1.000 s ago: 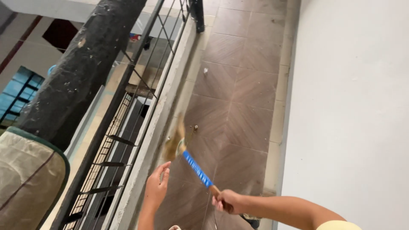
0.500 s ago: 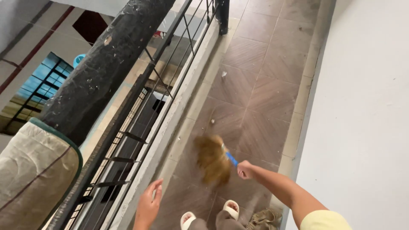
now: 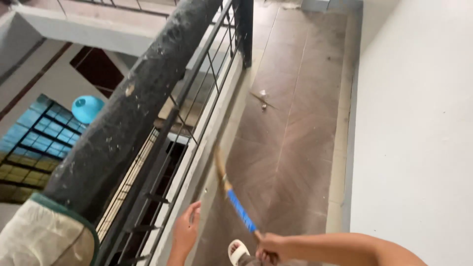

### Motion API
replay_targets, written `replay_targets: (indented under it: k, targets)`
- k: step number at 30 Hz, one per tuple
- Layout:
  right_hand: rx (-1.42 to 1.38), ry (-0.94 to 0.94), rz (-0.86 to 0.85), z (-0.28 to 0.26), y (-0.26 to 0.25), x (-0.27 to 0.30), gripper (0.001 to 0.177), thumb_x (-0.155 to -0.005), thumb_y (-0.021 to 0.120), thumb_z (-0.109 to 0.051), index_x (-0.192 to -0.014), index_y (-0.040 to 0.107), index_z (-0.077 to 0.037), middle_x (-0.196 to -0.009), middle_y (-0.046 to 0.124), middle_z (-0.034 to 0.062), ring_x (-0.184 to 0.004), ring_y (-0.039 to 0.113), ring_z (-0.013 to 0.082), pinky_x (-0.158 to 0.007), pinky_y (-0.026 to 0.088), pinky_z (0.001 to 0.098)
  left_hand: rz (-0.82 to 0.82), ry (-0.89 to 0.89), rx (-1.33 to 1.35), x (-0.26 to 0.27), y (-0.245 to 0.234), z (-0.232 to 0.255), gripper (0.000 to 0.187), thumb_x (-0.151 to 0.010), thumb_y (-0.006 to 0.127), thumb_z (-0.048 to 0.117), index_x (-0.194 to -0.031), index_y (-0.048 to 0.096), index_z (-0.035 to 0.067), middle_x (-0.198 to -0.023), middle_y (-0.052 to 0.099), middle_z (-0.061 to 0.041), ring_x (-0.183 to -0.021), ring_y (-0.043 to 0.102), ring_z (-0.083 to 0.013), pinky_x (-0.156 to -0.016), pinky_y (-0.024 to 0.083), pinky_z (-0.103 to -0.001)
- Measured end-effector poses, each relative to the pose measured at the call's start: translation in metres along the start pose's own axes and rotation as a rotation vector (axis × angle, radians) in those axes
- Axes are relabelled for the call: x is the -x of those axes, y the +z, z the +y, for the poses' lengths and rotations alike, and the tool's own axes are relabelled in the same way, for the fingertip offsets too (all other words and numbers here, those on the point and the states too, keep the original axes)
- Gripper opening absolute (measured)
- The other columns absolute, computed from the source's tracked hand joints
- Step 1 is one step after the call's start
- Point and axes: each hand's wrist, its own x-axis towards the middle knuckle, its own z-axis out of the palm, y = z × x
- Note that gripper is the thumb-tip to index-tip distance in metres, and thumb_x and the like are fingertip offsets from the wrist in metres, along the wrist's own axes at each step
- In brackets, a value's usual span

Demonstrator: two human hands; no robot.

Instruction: Sweep the hallway floor using a broom.

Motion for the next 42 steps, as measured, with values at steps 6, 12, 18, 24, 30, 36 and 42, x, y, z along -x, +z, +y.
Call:
replay_targets:
  k: [6, 12, 18, 24, 30, 36, 42]
  targets:
    - [-0.167, 0.247, -0.317, -0.043, 0.046, -0.052, 0.014, -0.097, 0.051, 0.003, -0.109, 0.058, 0.001, -0.075, 0.053, -0.0008, -0.051, 0.043, 0.0034, -0.042, 0.034, 0.017, -0.024, 0.097, -0.028, -0.03, -0.008, 0.045, 0.039, -0.102, 0.05, 0.033, -0.127, 0.069, 0.009, -0.126, 0.073, -0.012, -0.122, 0.067, -0.0285, -0.102, 0.05, -0.037]
    - [-0.111, 0.351, -0.205, -0.142, -0.056, -0.196, 0.005, -0.099, 0.052, 0.002, -0.095, 0.055, 0.002, -0.068, 0.05, -0.0023, -0.05, 0.041, 0.0035, -0.039, 0.03, 0.0174, 0.012, -0.047, -0.103, -0.057, -0.007, 0.013, 0.04, -0.1, 0.051, 0.033, -0.129, 0.068, 0.012, -0.128, 0.072, -0.01, -0.121, 0.066, -0.0264, -0.103, 0.048, -0.036]
    - [-0.048, -0.066, 0.149, -0.305, -0.182, -0.188, 0.012, -0.101, 0.051, -0.01, -0.091, 0.057, -0.008, -0.067, 0.055, 0.0043, -0.05, 0.046, 0.0093, -0.042, 0.034, 0.022, 0.138, -0.21, -0.012, -0.084, 0.021, -0.041, 0.037, -0.099, 0.054, 0.027, -0.127, 0.069, 0.009, -0.124, 0.075, -0.009, -0.119, 0.07, -0.0213, -0.101, 0.052, -0.034]
    - [0.09, -0.285, 0.6, -0.366, -0.203, -0.111, 0.012, -0.096, 0.048, -0.006, -0.086, 0.051, -0.001, -0.066, 0.054, 0.0088, -0.047, 0.05, 0.0166, -0.037, 0.036, 0.0309, 0.234, -0.161, 0.115, -0.127, 0.058, 0.009, 0.034, -0.098, 0.055, 0.022, -0.125, 0.068, 0.005, -0.118, 0.077, -0.01, -0.117, 0.072, -0.0225, -0.098, 0.052, -0.035]
    - [0.124, -0.313, 0.458, -0.345, -0.225, -0.038, 0.007, -0.092, 0.048, 0.001, -0.092, 0.051, -0.005, -0.065, 0.053, 0.008, -0.048, 0.05, 0.0177, -0.039, 0.038, 0.0335, 0.177, -0.091, 0.03, -0.19, 0.086, 0.069, 0.033, -0.1, 0.054, 0.024, -0.124, 0.068, 0.007, -0.121, 0.076, -0.012, -0.116, 0.071, -0.0251, -0.098, 0.053, -0.036]
    - [-0.284, -0.004, -0.104, -0.294, -0.248, -0.027, 0.008, -0.09, 0.051, 0.003, -0.094, 0.053, -0.003, -0.069, 0.046, -0.001, -0.052, 0.041, 0.0072, -0.042, 0.031, 0.0221, 0.064, -0.062, -0.006, -0.243, 0.103, 0.138, 0.036, -0.101, 0.052, 0.027, -0.125, 0.068, 0.006, -0.123, 0.075, -0.012, -0.118, 0.07, -0.0262, -0.099, 0.051, -0.036]
    - [-0.334, 0.316, -0.187, -0.298, -0.372, -0.148, 0.012, -0.094, 0.05, 0.005, -0.085, 0.048, -0.003, -0.068, 0.047, 0.0001, -0.052, 0.041, 0.0071, -0.043, 0.031, 0.0217, 0.001, -0.005, -0.02, -0.27, 0.123, 0.133, 0.036, -0.1, 0.053, 0.025, -0.127, 0.067, 0.006, -0.124, 0.075, -0.012, -0.119, 0.07, -0.0258, -0.099, 0.052, -0.035]
